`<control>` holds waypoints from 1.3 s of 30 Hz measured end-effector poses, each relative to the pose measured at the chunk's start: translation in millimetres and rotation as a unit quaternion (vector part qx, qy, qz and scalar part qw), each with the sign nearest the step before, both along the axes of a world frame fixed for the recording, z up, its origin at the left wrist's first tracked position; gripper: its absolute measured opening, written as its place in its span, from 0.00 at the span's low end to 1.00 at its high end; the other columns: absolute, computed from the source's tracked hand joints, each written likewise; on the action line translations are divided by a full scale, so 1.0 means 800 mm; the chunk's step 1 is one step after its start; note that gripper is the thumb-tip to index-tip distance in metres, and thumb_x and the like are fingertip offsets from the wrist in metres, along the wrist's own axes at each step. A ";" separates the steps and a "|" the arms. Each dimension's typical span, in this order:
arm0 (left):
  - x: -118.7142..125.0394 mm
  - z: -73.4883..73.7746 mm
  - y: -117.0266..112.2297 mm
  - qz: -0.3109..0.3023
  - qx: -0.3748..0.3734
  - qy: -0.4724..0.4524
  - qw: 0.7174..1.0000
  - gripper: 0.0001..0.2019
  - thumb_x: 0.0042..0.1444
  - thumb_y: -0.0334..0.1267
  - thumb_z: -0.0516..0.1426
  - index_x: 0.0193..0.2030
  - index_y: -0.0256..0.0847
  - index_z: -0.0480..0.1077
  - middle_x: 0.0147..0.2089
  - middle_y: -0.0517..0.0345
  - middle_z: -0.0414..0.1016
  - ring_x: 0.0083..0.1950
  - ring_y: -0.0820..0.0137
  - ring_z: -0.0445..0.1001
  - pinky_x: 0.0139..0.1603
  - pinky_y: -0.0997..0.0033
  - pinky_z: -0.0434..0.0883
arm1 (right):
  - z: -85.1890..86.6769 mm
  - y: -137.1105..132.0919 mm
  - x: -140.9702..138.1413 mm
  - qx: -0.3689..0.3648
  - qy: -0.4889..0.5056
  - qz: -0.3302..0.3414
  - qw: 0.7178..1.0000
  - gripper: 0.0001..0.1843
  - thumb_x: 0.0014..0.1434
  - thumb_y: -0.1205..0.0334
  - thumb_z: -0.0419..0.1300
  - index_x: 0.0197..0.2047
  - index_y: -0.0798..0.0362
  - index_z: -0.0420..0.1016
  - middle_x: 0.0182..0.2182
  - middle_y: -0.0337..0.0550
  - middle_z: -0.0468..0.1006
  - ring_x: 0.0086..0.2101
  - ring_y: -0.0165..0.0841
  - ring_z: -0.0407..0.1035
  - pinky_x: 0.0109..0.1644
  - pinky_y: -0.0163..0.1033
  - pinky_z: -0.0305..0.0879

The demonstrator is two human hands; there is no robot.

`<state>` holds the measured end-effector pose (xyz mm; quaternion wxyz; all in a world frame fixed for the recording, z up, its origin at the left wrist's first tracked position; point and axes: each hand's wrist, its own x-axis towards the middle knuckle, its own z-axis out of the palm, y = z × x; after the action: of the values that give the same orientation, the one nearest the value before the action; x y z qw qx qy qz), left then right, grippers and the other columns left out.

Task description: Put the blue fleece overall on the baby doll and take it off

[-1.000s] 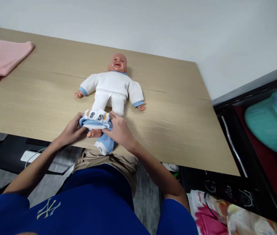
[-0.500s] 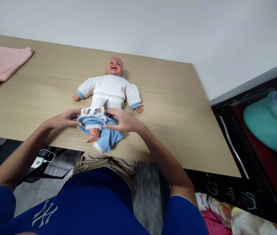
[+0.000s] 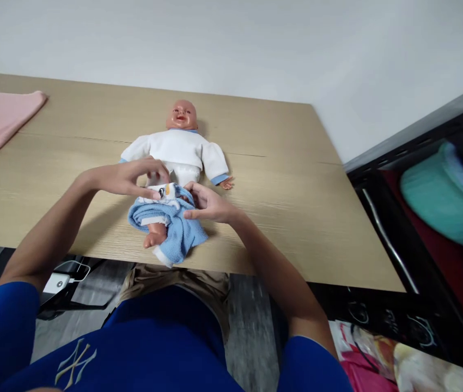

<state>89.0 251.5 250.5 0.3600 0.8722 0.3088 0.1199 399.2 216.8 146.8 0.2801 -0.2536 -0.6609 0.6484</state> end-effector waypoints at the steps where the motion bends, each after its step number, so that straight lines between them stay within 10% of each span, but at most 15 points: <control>1: 0.011 0.003 0.006 -0.039 -0.023 0.016 0.999 0.23 0.65 0.64 0.72 0.49 0.44 0.86 0.49 0.49 0.86 0.50 0.56 0.80 0.52 0.61 0.77 | 0.001 -0.001 0.003 -0.012 0.006 0.002 1.000 0.39 0.52 0.34 0.87 0.49 0.45 0.71 0.40 0.33 0.70 0.39 0.32 0.69 0.42 0.36 0.72; 7: 0.037 -0.006 0.029 -0.130 -0.149 0.014 0.980 0.24 0.69 0.63 0.71 0.40 0.43 0.77 0.32 0.60 0.73 0.31 0.69 0.69 0.31 0.68 0.65 | 0.012 -0.003 0.015 -0.042 -0.028 0.041 0.998 0.32 0.58 0.40 0.85 0.52 0.46 0.74 0.44 0.37 0.79 0.43 0.34 0.77 0.49 0.39 0.78; 20: 0.056 -0.034 0.007 -0.195 -0.253 -0.055 0.946 0.21 0.58 0.56 0.80 0.44 0.43 0.86 0.37 0.57 0.87 0.38 0.58 0.85 0.44 0.60 0.86 | 0.026 -0.016 0.026 -0.021 -0.038 -0.010 0.999 0.38 0.66 0.25 0.75 0.61 0.49 0.83 0.49 0.43 0.86 0.50 0.39 0.80 0.56 0.42 0.82; 26: 0.051 -0.042 0.015 -0.189 -0.253 -0.092 0.944 0.22 0.65 0.61 0.75 0.45 0.41 0.88 0.43 0.51 0.91 0.41 0.58 0.87 0.49 0.61 0.88 | 0.032 -0.015 0.030 -0.026 -0.058 0.089 0.994 0.44 0.64 0.28 0.79 0.68 0.51 0.81 0.55 0.47 0.87 0.53 0.41 0.82 0.55 0.41 0.83; 34: 0.049 -0.044 0.012 -0.218 -0.318 -0.044 0.922 0.18 0.59 0.57 0.80 0.42 0.45 0.90 0.39 0.51 0.92 0.39 0.53 0.91 0.43 0.57 0.91 | 0.039 -0.010 0.036 -0.007 -0.118 0.171 0.978 0.30 0.64 0.32 0.79 0.38 0.52 0.81 0.32 0.34 0.76 0.33 0.31 0.71 0.36 0.34 0.70; 39: 0.052 -0.037 0.001 -0.253 -0.402 -0.021 0.880 0.14 0.57 0.51 0.83 0.42 0.47 0.93 0.37 0.47 0.92 0.35 0.48 0.92 0.39 0.52 0.92 | 0.033 -0.011 0.032 -0.007 -0.088 0.172 0.981 0.30 0.65 0.31 0.79 0.37 0.52 0.82 0.31 0.34 0.76 0.33 0.31 0.70 0.38 0.35 0.72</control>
<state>131.0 252.4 221.2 0.7037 0.6986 0.0914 -0.0918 425.2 208.1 173.0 0.1030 -0.1942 -0.7119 0.6670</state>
